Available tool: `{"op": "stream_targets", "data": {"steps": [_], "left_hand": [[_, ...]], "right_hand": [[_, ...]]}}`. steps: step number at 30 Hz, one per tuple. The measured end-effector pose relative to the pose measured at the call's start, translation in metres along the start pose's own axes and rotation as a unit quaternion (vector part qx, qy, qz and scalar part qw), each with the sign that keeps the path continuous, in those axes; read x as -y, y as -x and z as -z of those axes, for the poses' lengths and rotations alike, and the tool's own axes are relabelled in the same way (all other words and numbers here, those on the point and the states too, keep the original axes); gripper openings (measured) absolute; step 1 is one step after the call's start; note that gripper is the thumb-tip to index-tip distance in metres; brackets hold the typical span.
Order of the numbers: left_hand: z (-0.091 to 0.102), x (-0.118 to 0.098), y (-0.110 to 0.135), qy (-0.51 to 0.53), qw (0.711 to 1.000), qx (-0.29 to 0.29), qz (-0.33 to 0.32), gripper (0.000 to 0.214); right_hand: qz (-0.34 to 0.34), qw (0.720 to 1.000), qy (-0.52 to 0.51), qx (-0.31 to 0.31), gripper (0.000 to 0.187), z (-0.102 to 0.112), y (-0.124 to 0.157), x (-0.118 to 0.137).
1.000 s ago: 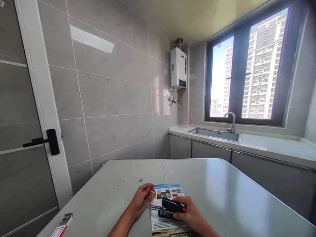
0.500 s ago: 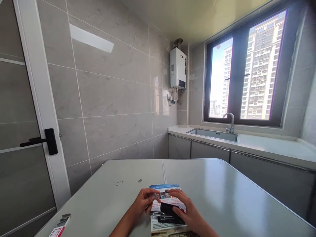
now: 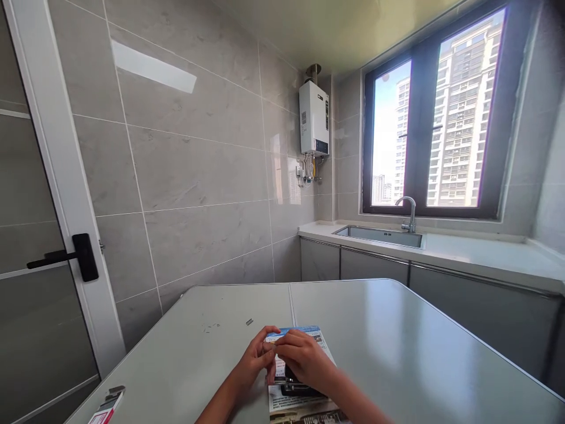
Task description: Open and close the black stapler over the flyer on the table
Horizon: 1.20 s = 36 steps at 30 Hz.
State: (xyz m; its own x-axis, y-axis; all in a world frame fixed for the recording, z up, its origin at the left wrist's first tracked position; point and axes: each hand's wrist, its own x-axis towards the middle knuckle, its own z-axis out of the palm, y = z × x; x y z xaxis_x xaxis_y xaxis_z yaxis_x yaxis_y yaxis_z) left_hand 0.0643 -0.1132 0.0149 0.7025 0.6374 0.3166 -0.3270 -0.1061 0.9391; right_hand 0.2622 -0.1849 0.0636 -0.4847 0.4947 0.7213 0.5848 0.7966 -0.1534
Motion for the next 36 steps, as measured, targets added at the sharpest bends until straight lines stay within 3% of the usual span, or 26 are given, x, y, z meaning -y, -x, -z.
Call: {"op": "stream_targets", "data": {"steps": [3, 6, 8, 11, 15, 16, 18, 24, 31, 34, 36], "left_hand": [[0.000, 0.001, -0.002, 0.010, 1.000, -0.004, 0.013, 0.064], [0.002, 0.003, -0.005, 0.020, 0.999, -0.046, 0.016, 0.067], [0.004, 0.002, -0.007, 0.023, 0.994, -0.102, 0.004, 0.056], [0.006, -0.003, -0.010, -0.007, 0.975, -0.223, -0.021, 0.044], [0.014, -0.010, -0.010, -0.225, 0.911, -0.344, 0.021, 0.043], [0.017, -0.010, -0.009, -0.310, 0.883, -0.350, 0.045, 0.042], [0.023, -0.006, -0.006, -0.382, 0.853, -0.350, 0.070, 0.036], [0.027, 0.008, -0.002, -0.510, 0.801, -0.290, 0.119, 0.020], [0.040, 0.006, -0.003, -0.608, 0.747, -0.266, 0.045, 0.011], [0.053, 0.007, -0.002, -0.645, 0.717, -0.264, 0.007, 0.022], [0.060, 0.010, -0.002, -0.654, 0.707, -0.267, 0.018, 0.027]], "right_hand": [[-0.011, 0.998, -0.023, -0.054, 0.023, -0.002, -0.003, -0.012], [-0.130, 0.984, -0.062, -0.107, 0.018, 0.017, 0.000, -0.039], [-0.260, 0.958, -0.041, -0.110, 0.019, 0.037, 0.009, -0.067], [-0.346, 0.932, -0.011, -0.105, 0.022, 0.065, 0.036, -0.115], [-0.444, 0.890, 0.025, -0.102, 0.030, 0.076, 0.083, -0.156], [-0.458, 0.884, 0.031, -0.094, 0.029, 0.074, 0.092, -0.162], [-0.470, 0.879, 0.039, -0.075, 0.026, 0.069, 0.104, -0.169], [-0.476, 0.876, 0.054, -0.053, 0.026, 0.057, 0.111, -0.182], [-0.494, 0.865, 0.066, -0.057, 0.029, 0.051, 0.117, -0.188], [-0.501, 0.860, 0.075, -0.064, 0.028, 0.049, 0.118, -0.189], [-0.505, 0.857, 0.075, -0.067, 0.027, 0.049, 0.118, -0.189]]}}
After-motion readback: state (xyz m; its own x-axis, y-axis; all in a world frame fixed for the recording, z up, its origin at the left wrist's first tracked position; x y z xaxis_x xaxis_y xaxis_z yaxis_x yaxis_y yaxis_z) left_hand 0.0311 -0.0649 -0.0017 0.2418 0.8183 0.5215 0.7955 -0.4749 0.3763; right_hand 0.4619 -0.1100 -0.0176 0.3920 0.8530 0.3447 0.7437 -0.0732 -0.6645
